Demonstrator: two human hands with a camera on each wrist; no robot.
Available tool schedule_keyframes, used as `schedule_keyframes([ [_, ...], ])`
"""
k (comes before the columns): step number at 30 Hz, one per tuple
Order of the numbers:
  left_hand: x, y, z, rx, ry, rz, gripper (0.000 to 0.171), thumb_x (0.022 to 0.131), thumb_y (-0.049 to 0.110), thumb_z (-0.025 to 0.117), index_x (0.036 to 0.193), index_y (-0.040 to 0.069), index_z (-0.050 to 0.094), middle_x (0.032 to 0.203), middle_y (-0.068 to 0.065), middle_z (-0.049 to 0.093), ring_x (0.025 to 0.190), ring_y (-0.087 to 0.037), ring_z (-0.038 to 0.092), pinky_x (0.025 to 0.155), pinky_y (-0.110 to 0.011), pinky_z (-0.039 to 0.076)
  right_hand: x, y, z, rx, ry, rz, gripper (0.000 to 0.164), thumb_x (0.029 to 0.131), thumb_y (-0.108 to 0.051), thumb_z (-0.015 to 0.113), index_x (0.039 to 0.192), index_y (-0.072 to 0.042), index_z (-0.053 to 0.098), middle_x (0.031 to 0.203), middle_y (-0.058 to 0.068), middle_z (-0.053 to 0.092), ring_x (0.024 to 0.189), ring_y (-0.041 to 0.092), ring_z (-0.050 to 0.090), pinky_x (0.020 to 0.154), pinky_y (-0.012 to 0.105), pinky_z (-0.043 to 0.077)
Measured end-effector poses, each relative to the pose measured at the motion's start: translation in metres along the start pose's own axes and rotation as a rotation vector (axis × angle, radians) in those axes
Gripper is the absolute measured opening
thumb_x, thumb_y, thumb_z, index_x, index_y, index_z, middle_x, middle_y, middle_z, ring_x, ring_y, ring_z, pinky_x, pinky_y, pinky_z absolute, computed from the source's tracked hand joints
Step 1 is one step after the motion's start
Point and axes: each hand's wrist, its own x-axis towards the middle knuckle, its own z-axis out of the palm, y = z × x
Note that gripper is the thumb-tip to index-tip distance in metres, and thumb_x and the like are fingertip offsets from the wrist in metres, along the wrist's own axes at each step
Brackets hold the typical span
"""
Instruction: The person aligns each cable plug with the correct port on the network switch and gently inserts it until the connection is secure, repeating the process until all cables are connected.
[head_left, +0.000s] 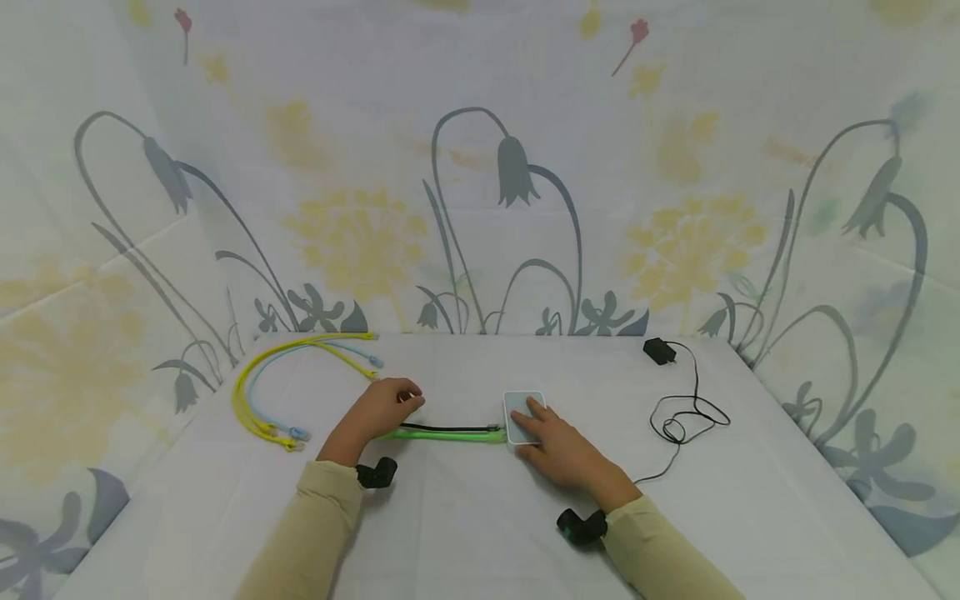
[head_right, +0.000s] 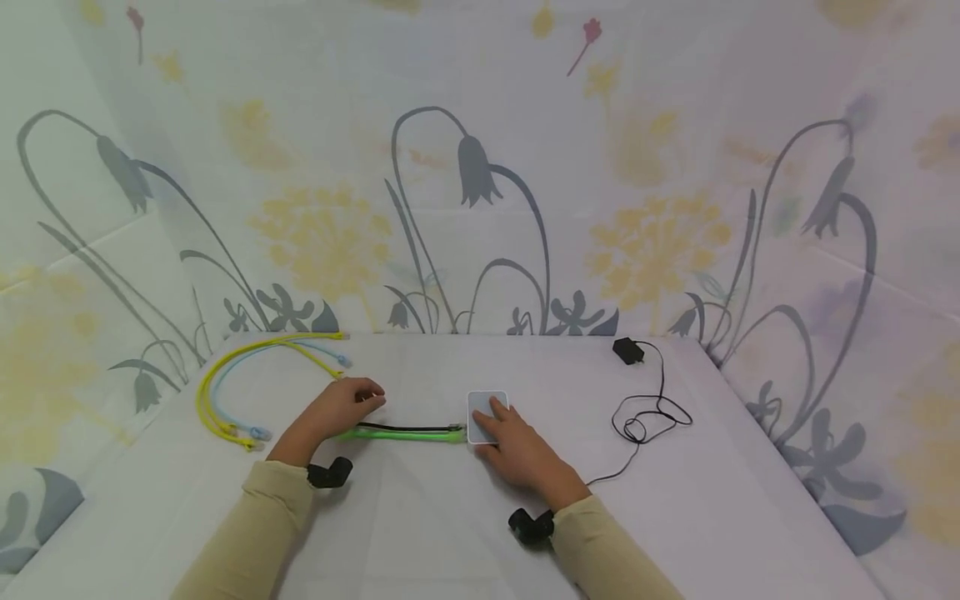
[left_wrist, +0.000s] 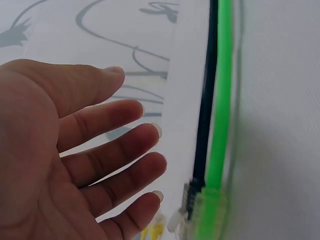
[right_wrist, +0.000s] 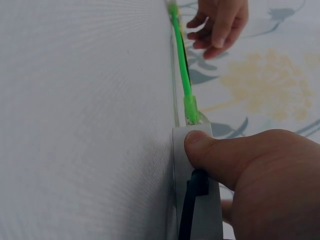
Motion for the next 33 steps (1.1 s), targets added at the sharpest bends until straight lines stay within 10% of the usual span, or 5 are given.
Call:
schedule_keyframes([
  [33,-0.038,-0.060,-0.048,0.237,-0.061,-0.099,0.030,0.093,0.023,0.060,0.110,-0.001,0.065,0.096,-0.015,0.064,0.082,-0.024,0.058,0.075,-0.043,0.050,0.000,0.004,0.000,0.011,0.002,-0.001,0.056,0.096,-0.033,0.060,0.147,-0.018,0.044,0.160,0.016,0.022,0.145,0.043,0.024,0.113,0.057,0.029],
])
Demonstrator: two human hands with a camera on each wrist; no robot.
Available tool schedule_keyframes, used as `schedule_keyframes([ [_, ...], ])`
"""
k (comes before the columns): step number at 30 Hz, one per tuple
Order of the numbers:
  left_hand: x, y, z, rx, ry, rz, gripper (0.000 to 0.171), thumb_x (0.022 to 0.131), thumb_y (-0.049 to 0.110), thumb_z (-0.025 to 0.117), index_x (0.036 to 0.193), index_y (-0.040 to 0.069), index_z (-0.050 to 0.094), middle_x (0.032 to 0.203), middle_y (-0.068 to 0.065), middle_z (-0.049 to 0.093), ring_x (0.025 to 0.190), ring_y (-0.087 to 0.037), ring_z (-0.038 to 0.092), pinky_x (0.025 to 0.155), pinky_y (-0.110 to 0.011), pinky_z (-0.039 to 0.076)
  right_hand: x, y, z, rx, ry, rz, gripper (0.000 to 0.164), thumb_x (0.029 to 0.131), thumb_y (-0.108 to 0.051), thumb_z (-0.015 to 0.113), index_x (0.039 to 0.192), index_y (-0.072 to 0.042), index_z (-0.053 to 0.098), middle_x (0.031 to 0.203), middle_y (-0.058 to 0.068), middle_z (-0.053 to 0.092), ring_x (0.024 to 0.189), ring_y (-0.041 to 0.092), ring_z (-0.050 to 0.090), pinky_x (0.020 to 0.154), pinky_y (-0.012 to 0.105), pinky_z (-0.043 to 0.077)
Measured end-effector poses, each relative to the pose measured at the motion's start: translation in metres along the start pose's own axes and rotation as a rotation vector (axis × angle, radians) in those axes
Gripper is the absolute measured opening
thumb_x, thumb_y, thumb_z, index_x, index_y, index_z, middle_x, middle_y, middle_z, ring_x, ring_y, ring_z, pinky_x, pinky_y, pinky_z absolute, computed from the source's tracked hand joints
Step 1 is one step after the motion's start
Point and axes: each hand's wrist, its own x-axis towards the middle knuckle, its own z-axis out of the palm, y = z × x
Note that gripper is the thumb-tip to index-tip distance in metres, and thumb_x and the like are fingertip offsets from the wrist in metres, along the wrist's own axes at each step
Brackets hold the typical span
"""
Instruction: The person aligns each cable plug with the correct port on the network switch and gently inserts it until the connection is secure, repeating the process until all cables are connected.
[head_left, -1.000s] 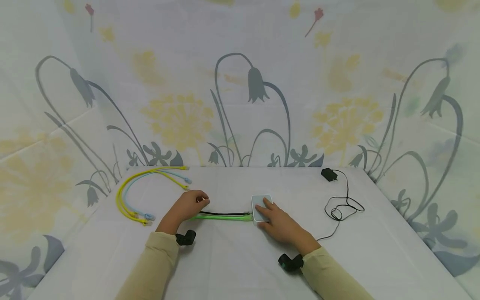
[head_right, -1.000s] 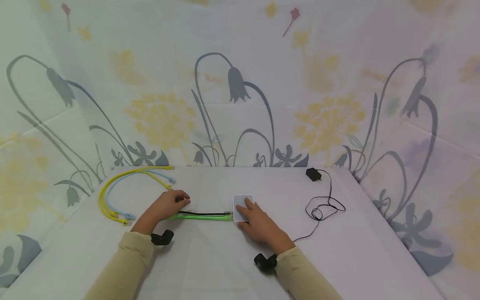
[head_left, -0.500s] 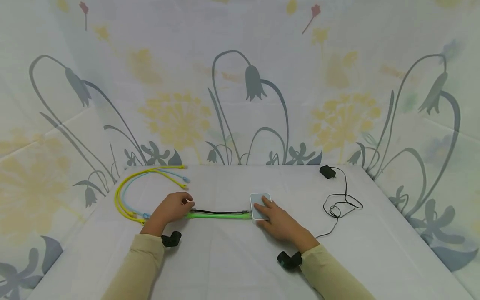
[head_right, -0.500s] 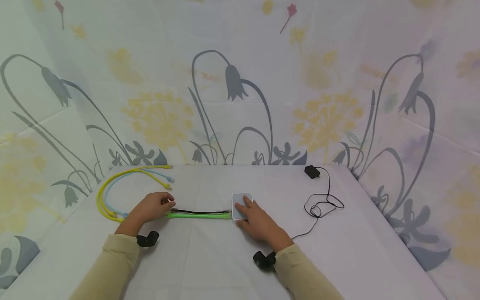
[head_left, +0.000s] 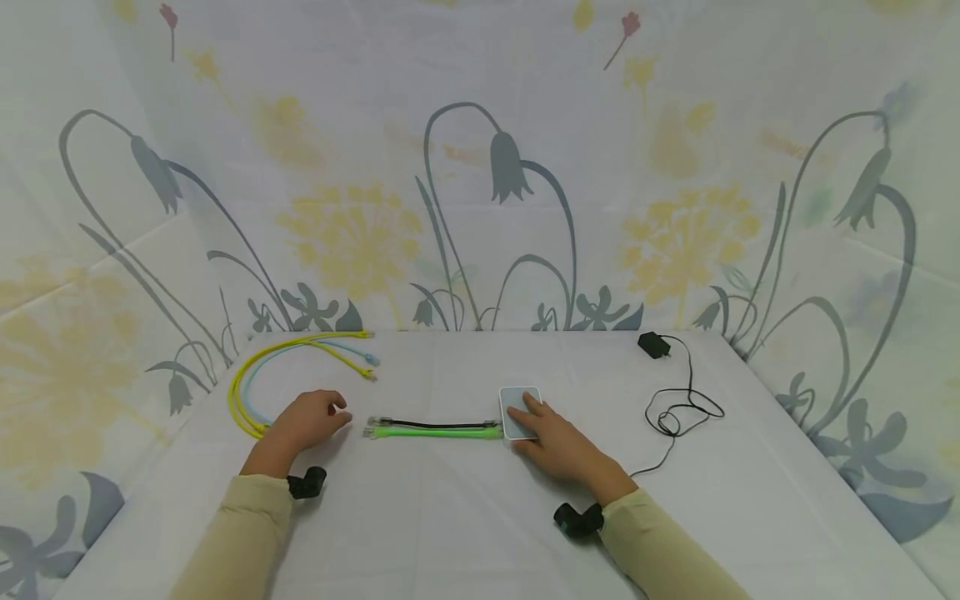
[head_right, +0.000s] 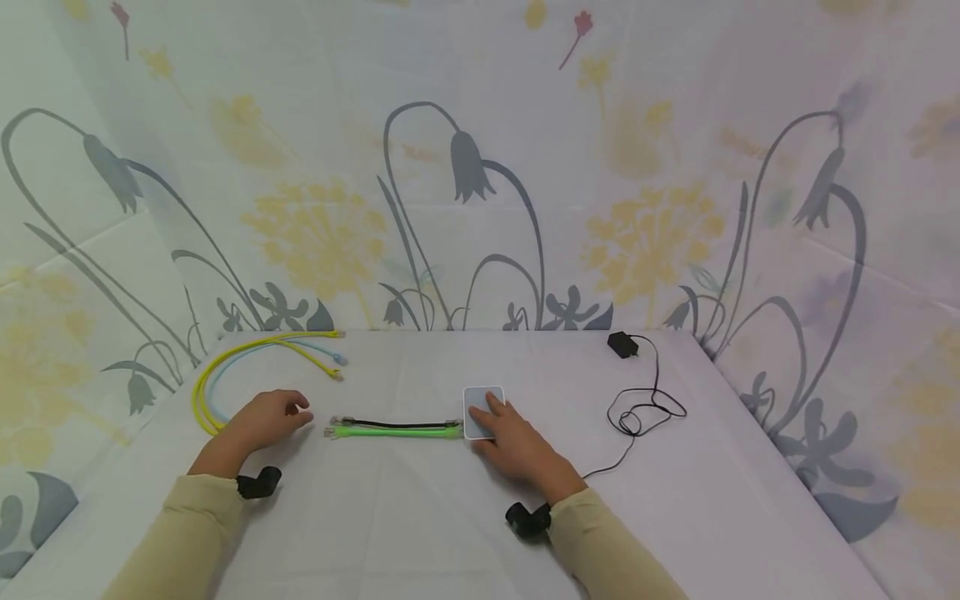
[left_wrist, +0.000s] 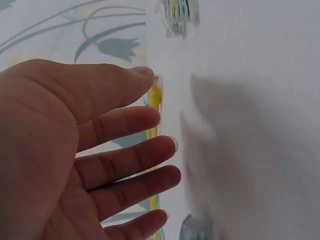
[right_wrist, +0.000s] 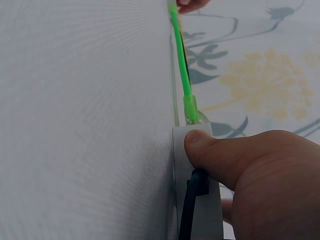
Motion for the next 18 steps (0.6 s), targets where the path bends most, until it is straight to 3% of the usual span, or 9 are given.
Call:
schedule_keyframes([
  [18,-0.014,-0.025,-0.005,0.013,-0.006,-0.013,0.028,0.091,0.016,0.059,0.111,-0.004,0.065,0.102,-0.021,0.065,0.092,-0.032,0.060,0.081,-0.048,0.049,0.002,0.004,0.003,-0.023,-0.005,0.000,0.057,0.096,-0.037,0.058,0.148,-0.022,0.042,0.161,0.014,0.021,0.146,0.041,0.023,0.114,0.056,0.028],
])
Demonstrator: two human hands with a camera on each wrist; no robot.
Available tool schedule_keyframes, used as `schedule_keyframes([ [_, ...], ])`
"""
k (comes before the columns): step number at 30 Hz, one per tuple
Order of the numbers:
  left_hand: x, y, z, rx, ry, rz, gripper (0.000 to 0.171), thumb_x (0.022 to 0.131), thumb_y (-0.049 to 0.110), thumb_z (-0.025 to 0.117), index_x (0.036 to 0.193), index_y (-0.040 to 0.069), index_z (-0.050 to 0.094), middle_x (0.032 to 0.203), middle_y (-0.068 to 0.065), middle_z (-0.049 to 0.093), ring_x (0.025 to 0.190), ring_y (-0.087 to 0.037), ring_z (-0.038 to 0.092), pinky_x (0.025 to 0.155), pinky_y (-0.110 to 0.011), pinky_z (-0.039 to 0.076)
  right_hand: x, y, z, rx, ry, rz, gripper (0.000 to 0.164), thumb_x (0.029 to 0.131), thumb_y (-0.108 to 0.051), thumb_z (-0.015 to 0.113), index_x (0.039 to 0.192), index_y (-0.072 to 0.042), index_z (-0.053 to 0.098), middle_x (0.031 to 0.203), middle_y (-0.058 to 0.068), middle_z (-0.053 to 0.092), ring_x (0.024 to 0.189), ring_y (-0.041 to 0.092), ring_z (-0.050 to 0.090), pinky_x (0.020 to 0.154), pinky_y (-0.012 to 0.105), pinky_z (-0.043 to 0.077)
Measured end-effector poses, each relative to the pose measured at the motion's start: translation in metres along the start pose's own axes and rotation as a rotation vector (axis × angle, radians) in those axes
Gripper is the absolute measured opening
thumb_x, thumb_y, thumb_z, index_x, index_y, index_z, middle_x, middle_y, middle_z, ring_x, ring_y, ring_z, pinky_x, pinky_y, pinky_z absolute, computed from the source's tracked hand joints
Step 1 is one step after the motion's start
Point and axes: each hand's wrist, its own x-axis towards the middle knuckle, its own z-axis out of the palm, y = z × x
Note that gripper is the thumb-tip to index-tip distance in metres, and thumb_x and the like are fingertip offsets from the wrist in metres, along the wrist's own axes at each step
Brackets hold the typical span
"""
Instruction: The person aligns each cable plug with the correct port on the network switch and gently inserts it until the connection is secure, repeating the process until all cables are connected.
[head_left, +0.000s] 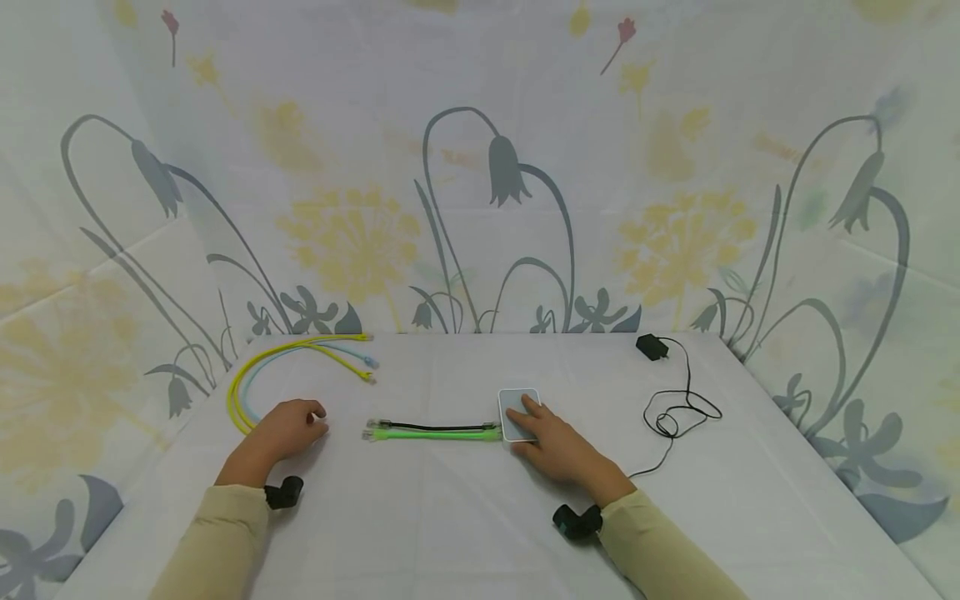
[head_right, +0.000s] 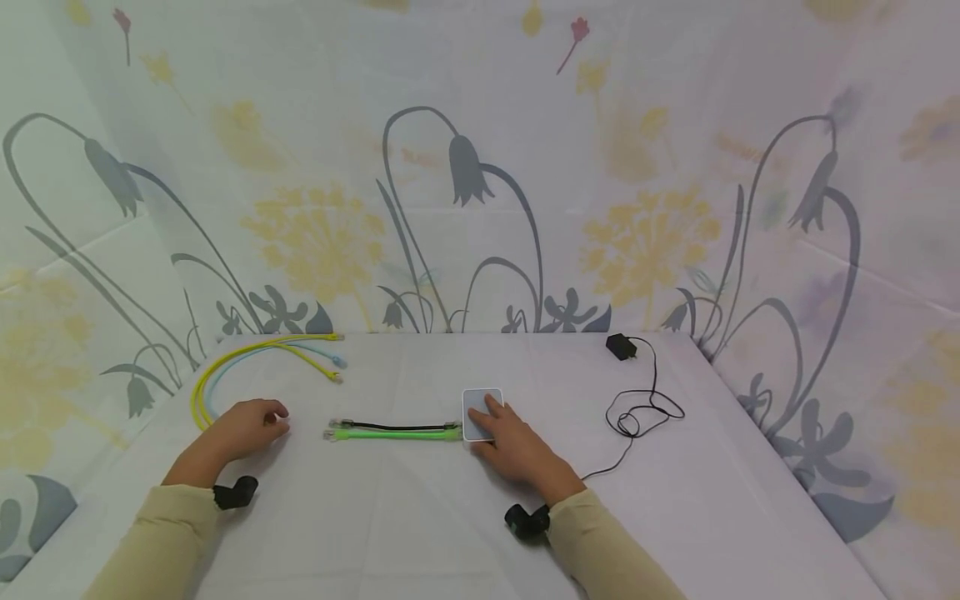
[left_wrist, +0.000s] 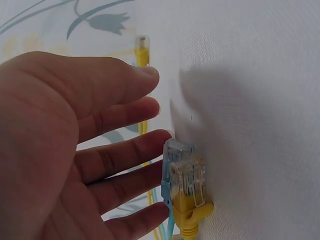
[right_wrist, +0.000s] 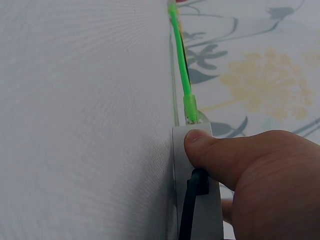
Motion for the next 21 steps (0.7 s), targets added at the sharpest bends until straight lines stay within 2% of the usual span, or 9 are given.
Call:
schedule_keyframes([
  [10,-0.006,0.000,-0.005,0.003,-0.011,0.008,0.026,0.088,0.009,0.057,0.110,-0.003,0.065,0.107,-0.026,0.064,0.102,-0.040,0.059,0.086,-0.052,0.049,-0.001,-0.002,-0.001,0.009,0.001,-0.007,0.056,0.096,-0.034,0.059,0.148,-0.018,0.043,0.160,0.016,0.022,0.145,0.042,0.024,0.113,0.057,0.029],
  [21,-0.015,-0.015,-0.010,-0.004,-0.025,0.031,0.028,0.081,0.008,0.057,0.107,-0.001,0.066,0.103,-0.019,0.065,0.097,-0.034,0.060,0.082,-0.049,0.049,-0.001,-0.002,-0.002,0.001,0.002,-0.004,0.057,0.096,-0.035,0.059,0.148,-0.020,0.042,0.160,0.015,0.022,0.145,0.041,0.024,0.114,0.056,0.029],
])
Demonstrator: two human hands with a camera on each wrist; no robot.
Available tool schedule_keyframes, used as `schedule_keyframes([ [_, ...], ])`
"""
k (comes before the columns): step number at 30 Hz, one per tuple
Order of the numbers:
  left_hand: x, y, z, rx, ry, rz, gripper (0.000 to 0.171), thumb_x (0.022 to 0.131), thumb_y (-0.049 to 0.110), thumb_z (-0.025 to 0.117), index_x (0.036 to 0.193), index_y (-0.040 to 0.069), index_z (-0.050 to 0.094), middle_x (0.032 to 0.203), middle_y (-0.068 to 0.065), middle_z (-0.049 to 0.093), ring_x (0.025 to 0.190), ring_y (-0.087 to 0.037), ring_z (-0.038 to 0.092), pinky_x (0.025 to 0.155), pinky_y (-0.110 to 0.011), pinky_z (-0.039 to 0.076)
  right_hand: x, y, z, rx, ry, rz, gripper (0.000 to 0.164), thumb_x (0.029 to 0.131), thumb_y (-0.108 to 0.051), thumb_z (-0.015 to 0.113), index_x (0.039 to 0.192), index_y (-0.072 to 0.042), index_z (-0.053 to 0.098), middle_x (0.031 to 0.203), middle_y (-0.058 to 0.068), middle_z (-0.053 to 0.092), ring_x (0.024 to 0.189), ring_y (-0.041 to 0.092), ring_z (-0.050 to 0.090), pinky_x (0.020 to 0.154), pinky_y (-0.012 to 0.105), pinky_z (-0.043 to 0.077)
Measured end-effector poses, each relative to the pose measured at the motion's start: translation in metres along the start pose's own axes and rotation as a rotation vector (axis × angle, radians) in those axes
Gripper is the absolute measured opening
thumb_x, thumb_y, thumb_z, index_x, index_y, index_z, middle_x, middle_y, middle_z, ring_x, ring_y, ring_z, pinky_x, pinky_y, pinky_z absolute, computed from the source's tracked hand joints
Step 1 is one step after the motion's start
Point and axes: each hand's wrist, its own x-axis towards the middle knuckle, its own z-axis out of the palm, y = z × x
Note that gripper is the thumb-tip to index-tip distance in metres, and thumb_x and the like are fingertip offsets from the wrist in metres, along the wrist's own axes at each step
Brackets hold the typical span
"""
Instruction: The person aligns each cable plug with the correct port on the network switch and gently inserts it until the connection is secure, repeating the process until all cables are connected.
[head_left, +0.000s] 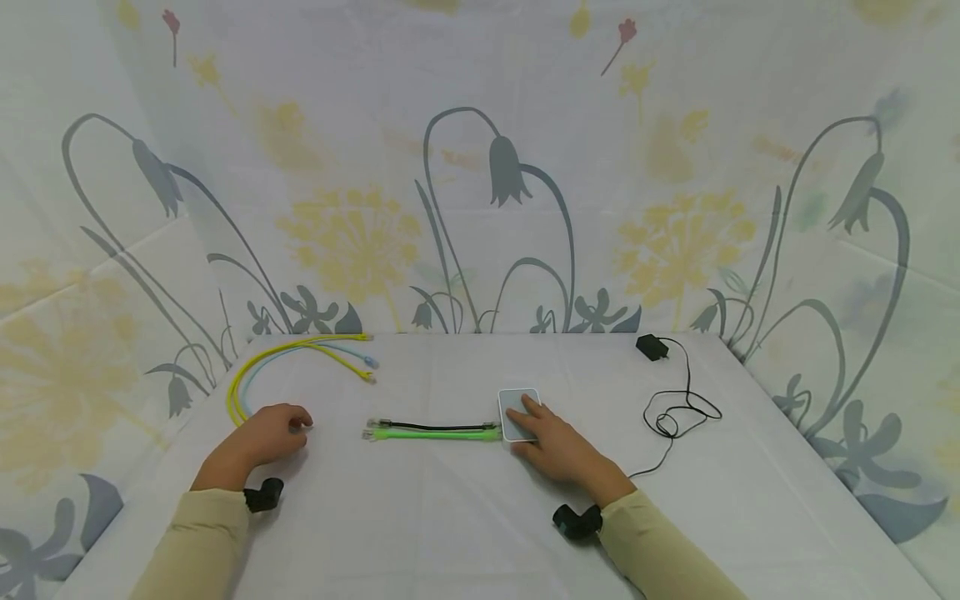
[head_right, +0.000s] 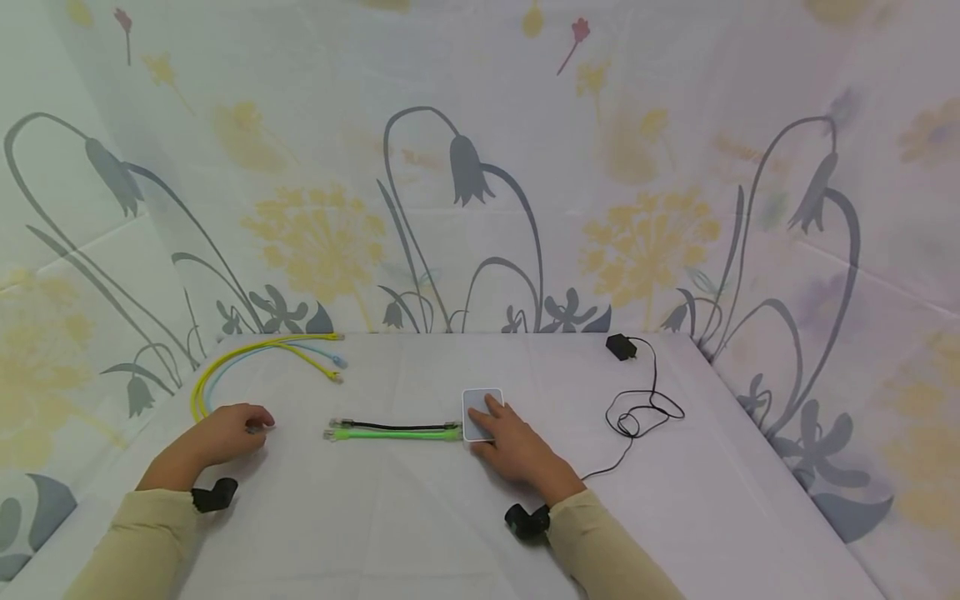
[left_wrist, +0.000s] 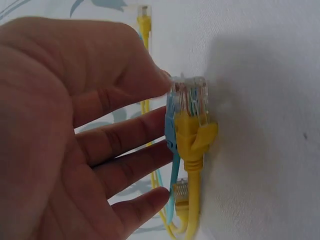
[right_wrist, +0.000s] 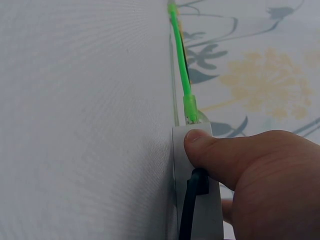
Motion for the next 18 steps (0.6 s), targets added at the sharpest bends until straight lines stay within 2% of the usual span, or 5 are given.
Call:
schedule_keyframes([
  [8,-0.0003,-0.0041,-0.0011,0.013,0.002,0.014,0.023,0.086,0.009,0.063,0.106,-0.003,0.066,0.101,-0.019,0.066,0.095,-0.034,0.061,0.081,-0.049,0.050,0.0000,0.0000,0.0013,0.009,0.009,-0.002,0.055,0.097,-0.033,0.058,0.147,-0.018,0.044,0.160,0.016,0.022,0.145,0.042,0.024,0.113,0.057,0.029],
  [14,0.0003,-0.0040,0.0015,0.042,0.024,0.042,0.019,0.090,0.010,0.062,0.103,-0.003,0.067,0.100,-0.018,0.067,0.097,-0.036,0.062,0.084,-0.051,0.050,-0.0003,-0.0008,-0.0002,0.007,0.006,0.001,0.055,0.097,-0.034,0.059,0.147,-0.019,0.043,0.160,0.016,0.022,0.145,0.042,0.024,0.114,0.057,0.029],
  [18,0.0018,-0.0060,0.0048,0.044,0.038,0.035,0.019,0.091,0.010,0.061,0.103,-0.003,0.068,0.101,-0.018,0.068,0.100,-0.038,0.062,0.085,-0.051,0.050,-0.0002,-0.0003,0.0001,0.006,0.009,-0.002,0.056,0.096,-0.034,0.059,0.148,-0.019,0.043,0.160,0.015,0.022,0.145,0.041,0.024,0.114,0.056,0.030],
])
